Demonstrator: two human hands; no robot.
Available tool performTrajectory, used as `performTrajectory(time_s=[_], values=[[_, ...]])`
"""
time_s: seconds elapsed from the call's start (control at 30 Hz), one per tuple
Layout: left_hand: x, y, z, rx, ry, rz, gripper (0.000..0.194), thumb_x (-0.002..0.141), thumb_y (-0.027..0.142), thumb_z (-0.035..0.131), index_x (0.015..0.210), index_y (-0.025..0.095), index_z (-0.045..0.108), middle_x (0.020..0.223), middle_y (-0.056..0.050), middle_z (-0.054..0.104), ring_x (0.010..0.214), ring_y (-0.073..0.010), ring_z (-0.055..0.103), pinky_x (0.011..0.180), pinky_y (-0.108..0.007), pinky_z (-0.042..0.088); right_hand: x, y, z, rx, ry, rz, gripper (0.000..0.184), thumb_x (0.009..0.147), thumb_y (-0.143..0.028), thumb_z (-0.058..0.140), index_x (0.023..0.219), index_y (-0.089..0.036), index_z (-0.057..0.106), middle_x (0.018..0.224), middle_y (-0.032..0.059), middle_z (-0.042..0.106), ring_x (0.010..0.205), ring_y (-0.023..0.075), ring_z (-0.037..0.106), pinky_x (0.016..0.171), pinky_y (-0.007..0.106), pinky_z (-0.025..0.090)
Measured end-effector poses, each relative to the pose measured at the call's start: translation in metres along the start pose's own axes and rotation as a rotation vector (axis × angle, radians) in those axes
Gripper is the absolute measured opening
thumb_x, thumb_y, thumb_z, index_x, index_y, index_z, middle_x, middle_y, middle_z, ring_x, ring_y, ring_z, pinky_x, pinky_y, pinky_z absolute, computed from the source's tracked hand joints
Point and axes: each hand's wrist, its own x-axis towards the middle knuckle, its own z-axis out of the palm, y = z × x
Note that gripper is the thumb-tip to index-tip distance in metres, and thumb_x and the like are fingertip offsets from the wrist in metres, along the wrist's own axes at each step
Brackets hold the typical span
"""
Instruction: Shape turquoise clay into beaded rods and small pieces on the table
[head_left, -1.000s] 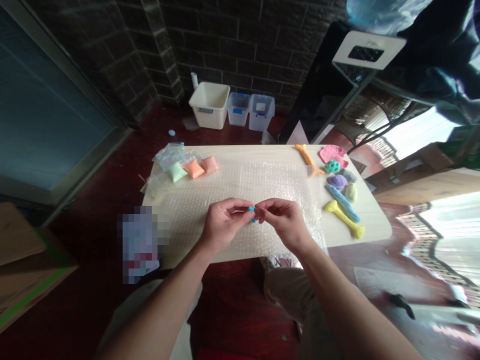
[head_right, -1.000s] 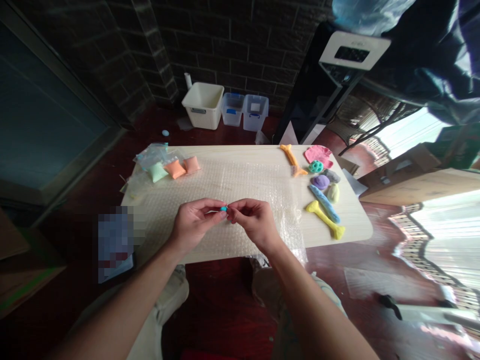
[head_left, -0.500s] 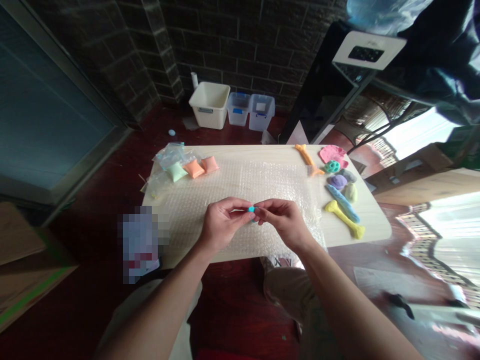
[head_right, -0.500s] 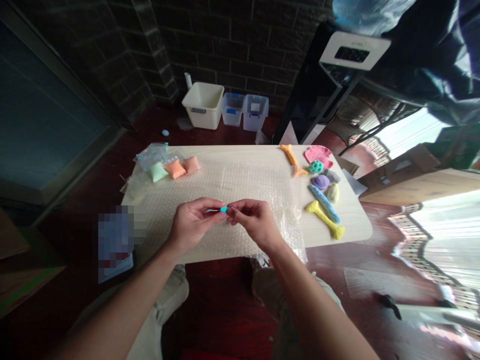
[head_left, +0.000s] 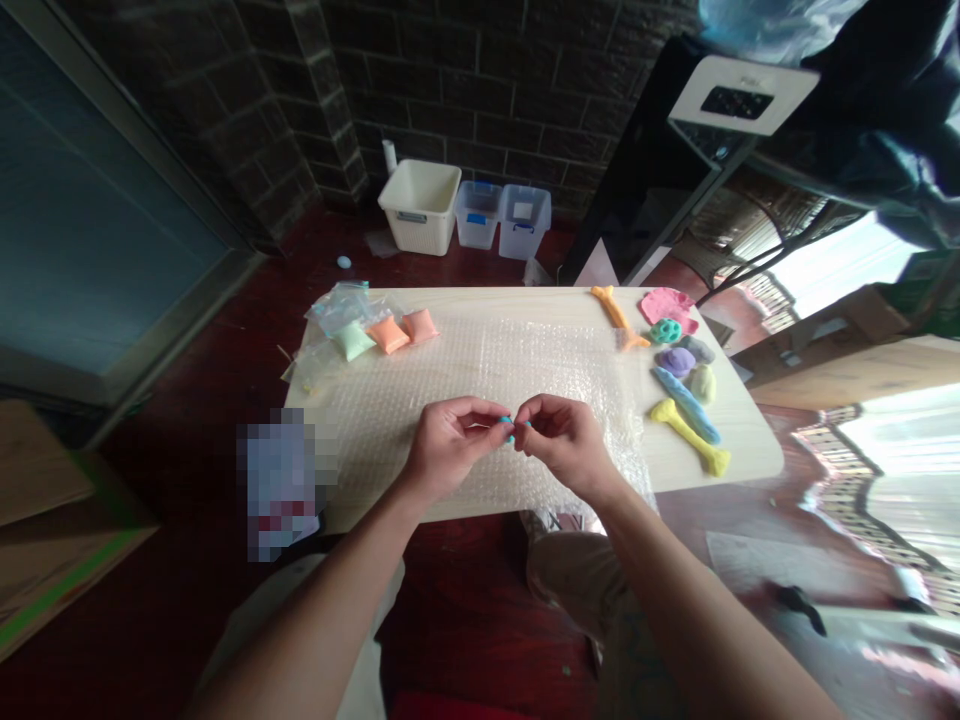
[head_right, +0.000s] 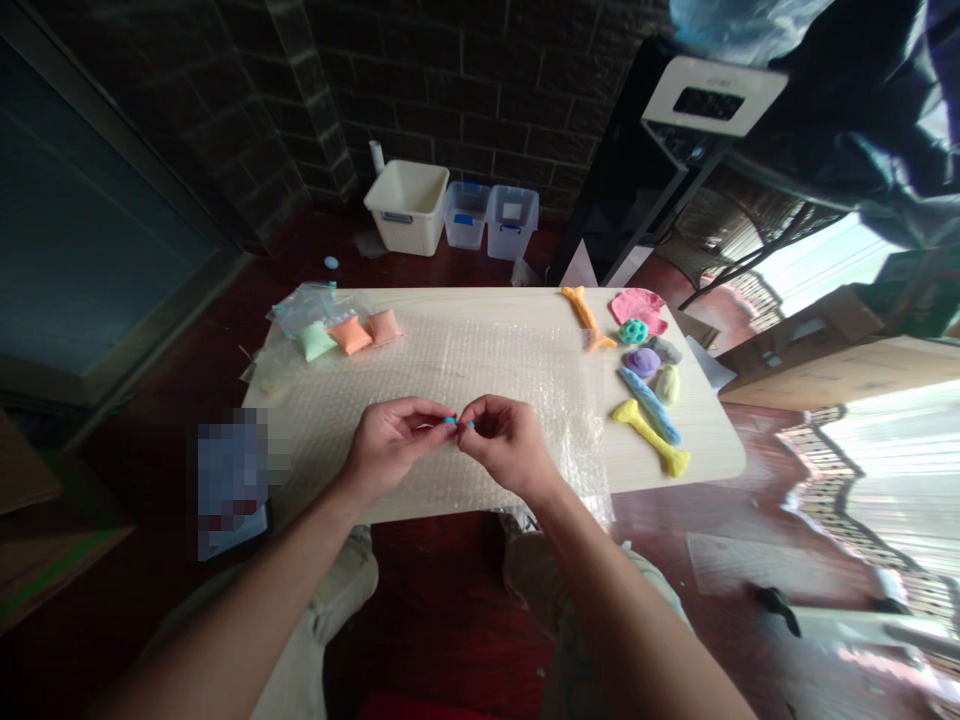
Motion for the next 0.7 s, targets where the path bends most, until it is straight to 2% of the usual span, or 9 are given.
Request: performTrajectory(time_s=[0.1, 0.2, 0.3, 0.4, 0.5, 0.6, 0.7], values=[[0.003, -0.001, -0.003, -0.018, 0.086, -0.006, 0.025, 0.074, 0.033, 0.090, 0.090, 0.017, 0.079, 0.083, -0.006, 0.079, 0.075, -0.0200, 0.075, 0.074, -0.034, 0.063, 0.001, -0.006, -0.001, 0.145, 0.012, 0.002, 0.014, 0.073, -0.025, 0.081, 0.073, -0.019, 0.068, 0.059, -0.0008, 0.066, 0.055, 0.0122, 0.054, 0.055, 0.028, 0.043], [0.005, -0.003, -0.008, -0.082, 0.168, 0.009, 0.025, 0.076, 0.031, 0.089, 0.092, 0.016, 0.077, 0.086, -0.005, 0.078, 0.076, -0.0174, 0.074, 0.078, -0.033, 0.062, 0.003, -0.012, -0.008, 0.307, 0.100, 0.019, 0.015, 0.072, -0.027, 0.080, 0.072, -0.022, 0.065, 0.060, -0.0019, 0.063, 0.055, 0.0121, 0.053, 0.054, 0.028, 0.043], [0.007, -0.002, -0.008, -0.182, 0.186, -0.011, 0.027, 0.076, 0.029, 0.088, 0.096, 0.016, 0.077, 0.089, -0.005, 0.077, 0.079, -0.0160, 0.073, 0.083, -0.034, 0.062, 0.006, -0.009, -0.013, 0.321, 0.143, 0.011, 0.015, 0.075, -0.030, 0.082, 0.078, -0.022, 0.070, 0.067, -0.0003, 0.067, 0.060, 0.0131, 0.058, 0.058, 0.028, 0.048], [0.009, 0.002, -0.008, -0.256, 0.197, -0.043, 0.026, 0.076, 0.027, 0.087, 0.097, 0.015, 0.079, 0.091, -0.006, 0.078, 0.082, -0.0164, 0.073, 0.086, -0.036, 0.061, 0.008, 0.002, -0.012, 0.138, 0.128, -0.011, 0.020, 0.081, -0.037, 0.084, 0.088, -0.019, 0.077, 0.073, 0.0042, 0.074, 0.064, 0.0151, 0.064, 0.063, 0.031, 0.053], [0.012, 0.005, -0.016, -0.244, 0.291, -0.018, 0.020, 0.078, 0.026, 0.083, 0.094, 0.015, 0.079, 0.097, -0.007, 0.078, 0.082, -0.0160, 0.071, 0.086, -0.036, 0.061, 0.009, 0.015, -0.008, -0.147, 0.165, -0.084, 0.029, 0.083, -0.043, 0.083, 0.096, -0.017, 0.081, 0.079, 0.0083, 0.078, 0.067, 0.0190, 0.069, 0.065, 0.035, 0.057], [0.012, 0.005, -0.033, -0.038, 0.422, 0.055, 0.018, 0.082, 0.029, 0.079, 0.095, 0.017, 0.080, 0.092, -0.005, 0.077, 0.078, -0.0155, 0.069, 0.079, -0.032, 0.059, 0.013, 0.024, -0.005, -0.334, 0.171, -0.150, 0.032, 0.086, -0.045, 0.079, 0.101, -0.017, 0.082, 0.086, 0.0109, 0.081, 0.072, 0.0224, 0.073, 0.066, 0.038, 0.059], [0.008, 0.005, -0.051, 0.286, 0.437, 0.132, 0.022, 0.085, 0.033, 0.076, 0.101, 0.018, 0.081, 0.090, -0.006, 0.077, 0.079, -0.0195, 0.070, 0.075, -0.032, 0.057, 0.020, 0.027, -0.001, -0.377, 0.163, -0.181, 0.027, 0.087, -0.040, 0.077, 0.100, -0.017, 0.080, 0.082, 0.0100, 0.080, 0.070, 0.0223, 0.074, 0.063, 0.036, 0.058]])
